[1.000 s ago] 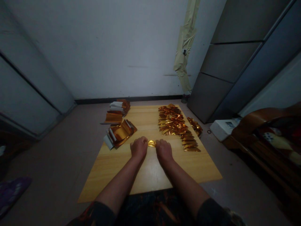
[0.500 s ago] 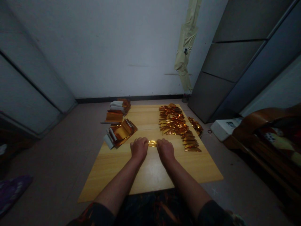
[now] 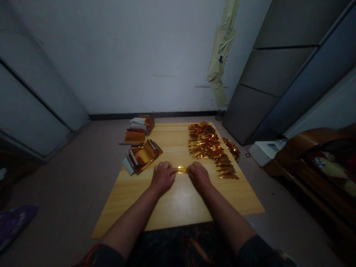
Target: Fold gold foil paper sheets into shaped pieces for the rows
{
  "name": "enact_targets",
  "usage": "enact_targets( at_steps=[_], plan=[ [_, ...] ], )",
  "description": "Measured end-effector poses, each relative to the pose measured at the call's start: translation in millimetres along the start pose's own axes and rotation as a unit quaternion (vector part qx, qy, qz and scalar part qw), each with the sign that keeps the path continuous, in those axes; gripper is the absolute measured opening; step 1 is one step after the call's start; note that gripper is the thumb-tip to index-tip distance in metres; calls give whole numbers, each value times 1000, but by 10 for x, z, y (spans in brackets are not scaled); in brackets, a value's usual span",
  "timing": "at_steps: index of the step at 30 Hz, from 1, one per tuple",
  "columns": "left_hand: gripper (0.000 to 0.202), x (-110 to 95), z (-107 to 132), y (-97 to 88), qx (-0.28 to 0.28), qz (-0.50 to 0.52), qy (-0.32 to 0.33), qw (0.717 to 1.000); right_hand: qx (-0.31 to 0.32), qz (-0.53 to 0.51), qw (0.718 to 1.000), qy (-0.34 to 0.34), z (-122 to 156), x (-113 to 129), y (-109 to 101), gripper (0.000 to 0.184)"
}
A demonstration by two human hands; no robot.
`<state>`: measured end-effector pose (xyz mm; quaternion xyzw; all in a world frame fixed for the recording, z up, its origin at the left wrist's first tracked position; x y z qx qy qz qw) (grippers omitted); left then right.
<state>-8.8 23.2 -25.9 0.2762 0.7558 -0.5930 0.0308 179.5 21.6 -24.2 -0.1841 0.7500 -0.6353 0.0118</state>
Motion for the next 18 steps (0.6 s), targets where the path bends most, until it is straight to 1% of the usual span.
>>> enact_targets(
  at_steps=[4, 7, 14, 18],
  plan=[
    [21, 54, 8, 19, 7, 14, 36, 999, 5, 12, 998, -56, 5, -19, -50, 22],
    [21, 70, -1, 62, 7, 1, 79, 997, 4, 18, 997, -81, 30, -16, -98, 22],
    [24, 51, -16, 130, -15, -71, 165, 984, -3, 23, 996, -89, 14, -16, -83, 22],
    [27, 62, -11, 144, -43, -81, 184, 979, -11, 28, 995, -94, -16, -3, -55, 20]
  ],
)
Point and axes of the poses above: each hand's wrist, its own z-axis away from the middle knuckle, its own y-axis out of the palm, x = y × z, the point moved 2 cm from there along -z, towards the middle knuckle, and after that the axes turned 3 degrees about -x, right-handed, at the moved point
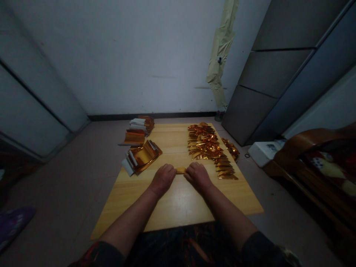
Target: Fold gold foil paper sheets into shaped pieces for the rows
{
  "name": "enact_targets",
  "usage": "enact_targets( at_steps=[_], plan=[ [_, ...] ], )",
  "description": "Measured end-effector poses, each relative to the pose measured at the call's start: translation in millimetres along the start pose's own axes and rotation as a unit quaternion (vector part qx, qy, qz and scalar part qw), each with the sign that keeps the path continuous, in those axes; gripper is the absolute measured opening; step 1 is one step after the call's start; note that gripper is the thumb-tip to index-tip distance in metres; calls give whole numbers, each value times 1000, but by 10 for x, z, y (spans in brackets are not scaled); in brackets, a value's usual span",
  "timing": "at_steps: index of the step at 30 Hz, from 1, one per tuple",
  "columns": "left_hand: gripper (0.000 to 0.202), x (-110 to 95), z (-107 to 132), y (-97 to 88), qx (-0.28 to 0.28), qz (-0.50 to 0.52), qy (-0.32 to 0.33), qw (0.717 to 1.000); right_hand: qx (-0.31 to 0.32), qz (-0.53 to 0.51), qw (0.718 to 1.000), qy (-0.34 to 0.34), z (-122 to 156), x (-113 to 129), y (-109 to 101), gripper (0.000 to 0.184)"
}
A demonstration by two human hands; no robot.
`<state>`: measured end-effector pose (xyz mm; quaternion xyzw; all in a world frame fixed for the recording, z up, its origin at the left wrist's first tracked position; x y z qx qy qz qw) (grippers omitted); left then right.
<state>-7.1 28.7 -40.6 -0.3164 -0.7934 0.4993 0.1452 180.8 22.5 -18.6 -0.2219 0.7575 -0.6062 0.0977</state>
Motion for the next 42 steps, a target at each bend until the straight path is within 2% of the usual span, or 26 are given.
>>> enact_targets(
  at_steps=[4, 8, 11, 14, 17, 20, 24, 31, 36, 42],
  plan=[
    [29, 19, -4, -36, -24, 2, -9, 1000, -31, -28, 999, 0, -26, 29, 3, 20],
    [29, 25, -34, -119, -44, 38, -43, 997, -69, -136, 988, 21, -29, 58, -16, 25],
    [30, 21, -51, -143, -43, 77, -65, 994, -58, -223, 970, 81, -33, 49, -19, 23],
    [28, 31, -64, -110, -24, 115, -112, 987, -12, -270, 949, 160, -71, 11, -35, 18],
    [25, 43, -94, -51, 18, 124, -158, 980, 54, -252, 941, 218, -137, -19, -80, 15],
    [25, 46, -133, -9, 59, 96, -173, 978, 92, -185, 950, 235, -186, -6, -115, 16],
    [25, 24, -151, -2, 75, 52, -151, 984, 59, -119, 966, 221, -175, 46, -95, 16],
    [17, -61, -101, -31, 29, 7, -104, 994, 40, -80, 978, 187, -116, 93, -48, 14],
    [15, -129, -105, 1, 37, -8, -52, 998, 5, -34, 987, 156, -170, 160, -64, 14],
    [16, -195, -44, -42, 69, -8, -49, 996, 126, -69, 972, 185, -344, 134, -29, 16]
  ],
)
Point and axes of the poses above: each hand's wrist, its own z-axis away from the middle knuckle, its own y-axis out of the palm, x = y × z, the point moved 2 cm from there along -z, towards the middle knuckle, and after that the axes turned 3 degrees about -x, right-handed, at the moved point
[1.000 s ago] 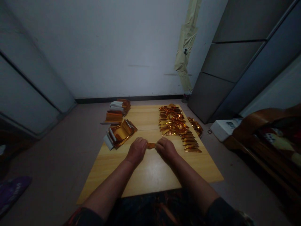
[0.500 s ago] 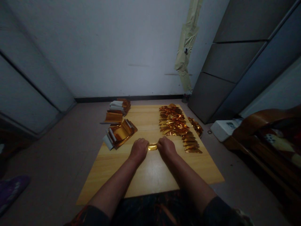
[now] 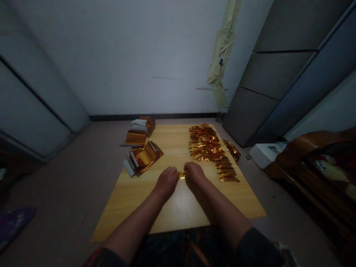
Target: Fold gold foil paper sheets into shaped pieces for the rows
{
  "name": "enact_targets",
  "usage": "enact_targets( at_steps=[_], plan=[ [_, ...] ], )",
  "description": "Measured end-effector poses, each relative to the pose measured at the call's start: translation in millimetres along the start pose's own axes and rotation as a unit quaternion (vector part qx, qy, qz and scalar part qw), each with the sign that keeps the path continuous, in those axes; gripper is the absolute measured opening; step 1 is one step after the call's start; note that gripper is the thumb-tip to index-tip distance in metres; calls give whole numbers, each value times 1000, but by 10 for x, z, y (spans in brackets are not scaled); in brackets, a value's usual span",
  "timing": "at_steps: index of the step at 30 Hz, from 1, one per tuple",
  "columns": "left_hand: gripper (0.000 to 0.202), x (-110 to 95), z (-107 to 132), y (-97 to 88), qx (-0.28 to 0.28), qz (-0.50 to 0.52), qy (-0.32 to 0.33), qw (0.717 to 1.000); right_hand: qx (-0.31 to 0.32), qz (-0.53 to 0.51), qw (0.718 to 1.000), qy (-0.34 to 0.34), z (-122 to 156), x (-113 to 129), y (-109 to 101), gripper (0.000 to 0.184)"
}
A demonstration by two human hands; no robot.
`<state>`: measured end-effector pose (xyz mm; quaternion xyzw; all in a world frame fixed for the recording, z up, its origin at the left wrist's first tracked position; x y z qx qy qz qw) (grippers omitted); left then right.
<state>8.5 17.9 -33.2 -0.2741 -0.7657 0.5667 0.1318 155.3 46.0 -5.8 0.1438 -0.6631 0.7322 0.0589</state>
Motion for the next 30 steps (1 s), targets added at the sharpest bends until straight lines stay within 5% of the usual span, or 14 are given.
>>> enact_targets(
  at_steps=[8, 17, 30],
  plan=[
    [27, -63, 272, -99, -28, 52, -29, 998, 63, -7, 997, 49, -95, 108, -193, 19],
    [37, -108, 315, -125, -20, 53, -49, 997, 42, 18, 993, 105, -115, 247, -105, 45],
    [36, -115, 336, -51, -37, 35, -56, 997, 52, -4, 989, 138, -220, 134, -42, 38]
  ],
)
Point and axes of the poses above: each hand's wrist, its own z-axis away from the middle knuckle, its own y-axis out of the palm, x = y × z, the point moved 2 cm from there along -z, towards the middle knuckle, and after that the axes turned 3 degrees about -x, right-handed, at the moved point
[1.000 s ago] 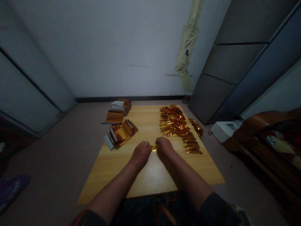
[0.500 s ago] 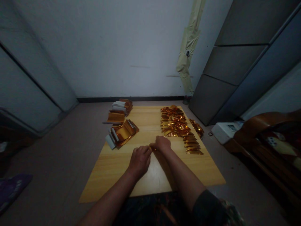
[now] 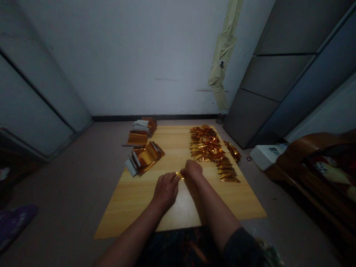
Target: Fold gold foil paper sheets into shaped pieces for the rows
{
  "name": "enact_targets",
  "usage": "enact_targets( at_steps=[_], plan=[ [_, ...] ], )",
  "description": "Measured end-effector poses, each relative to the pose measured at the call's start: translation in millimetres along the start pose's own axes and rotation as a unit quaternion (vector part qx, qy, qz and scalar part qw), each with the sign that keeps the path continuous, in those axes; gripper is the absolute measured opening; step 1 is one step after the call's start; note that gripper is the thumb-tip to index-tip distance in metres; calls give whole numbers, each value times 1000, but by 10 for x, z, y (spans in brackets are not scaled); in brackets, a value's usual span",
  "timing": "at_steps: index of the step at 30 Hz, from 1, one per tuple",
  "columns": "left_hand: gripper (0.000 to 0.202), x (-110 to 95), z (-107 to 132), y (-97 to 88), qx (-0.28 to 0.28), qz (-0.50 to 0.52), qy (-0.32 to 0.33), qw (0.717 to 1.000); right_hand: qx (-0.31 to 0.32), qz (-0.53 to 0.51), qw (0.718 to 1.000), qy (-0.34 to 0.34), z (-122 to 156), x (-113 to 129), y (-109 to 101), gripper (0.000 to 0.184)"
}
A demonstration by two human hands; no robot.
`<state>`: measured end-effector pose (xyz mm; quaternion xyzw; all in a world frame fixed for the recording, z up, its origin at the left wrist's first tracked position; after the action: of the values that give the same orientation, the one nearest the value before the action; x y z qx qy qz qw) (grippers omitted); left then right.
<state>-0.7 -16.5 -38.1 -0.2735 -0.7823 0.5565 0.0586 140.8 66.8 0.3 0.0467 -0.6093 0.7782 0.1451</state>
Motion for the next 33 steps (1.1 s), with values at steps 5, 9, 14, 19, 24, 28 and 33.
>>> enact_targets(
  at_steps=[5, 9, 14, 19, 24, 28, 33],
  plan=[
    [34, 6, 6, 4, 2, -8, 1, 1000, -17, -24, 1000, -6, -31, -131, 4, 29],
    [36, 3, 4, -7, 10, -11, -7, 1000, -46, -74, 996, -10, 5, -229, -11, 18],
    [35, 0, 8, -18, 7, -14, -13, 1000, -74, -129, 989, -10, 46, -331, 4, 9],
    [34, -1, 14, -15, -1, -15, -9, 1000, -99, -159, 982, 7, 18, -457, 39, 9],
    [34, -3, 13, -15, -7, -22, -11, 1000, -125, -159, 979, -8, 15, -479, 40, 13],
    [35, -5, 14, -25, -13, -19, -7, 1000, -130, -189, 963, -142, 49, -417, 15, 20],
    [35, -4, 14, -30, -16, -20, -7, 1000, -20, -168, 964, -207, 73, -406, 65, 17]
  ],
)
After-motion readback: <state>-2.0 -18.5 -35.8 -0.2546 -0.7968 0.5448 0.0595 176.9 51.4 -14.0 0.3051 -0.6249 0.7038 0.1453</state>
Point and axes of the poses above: each hand's wrist, its own z-axis away from the middle knuckle, its own y-axis out of the palm, x = y × z, the point moved 2 cm from there along -z, towards the middle knuckle, and after that the axes turned 3 degrees about -x, right-handed, at the moved point
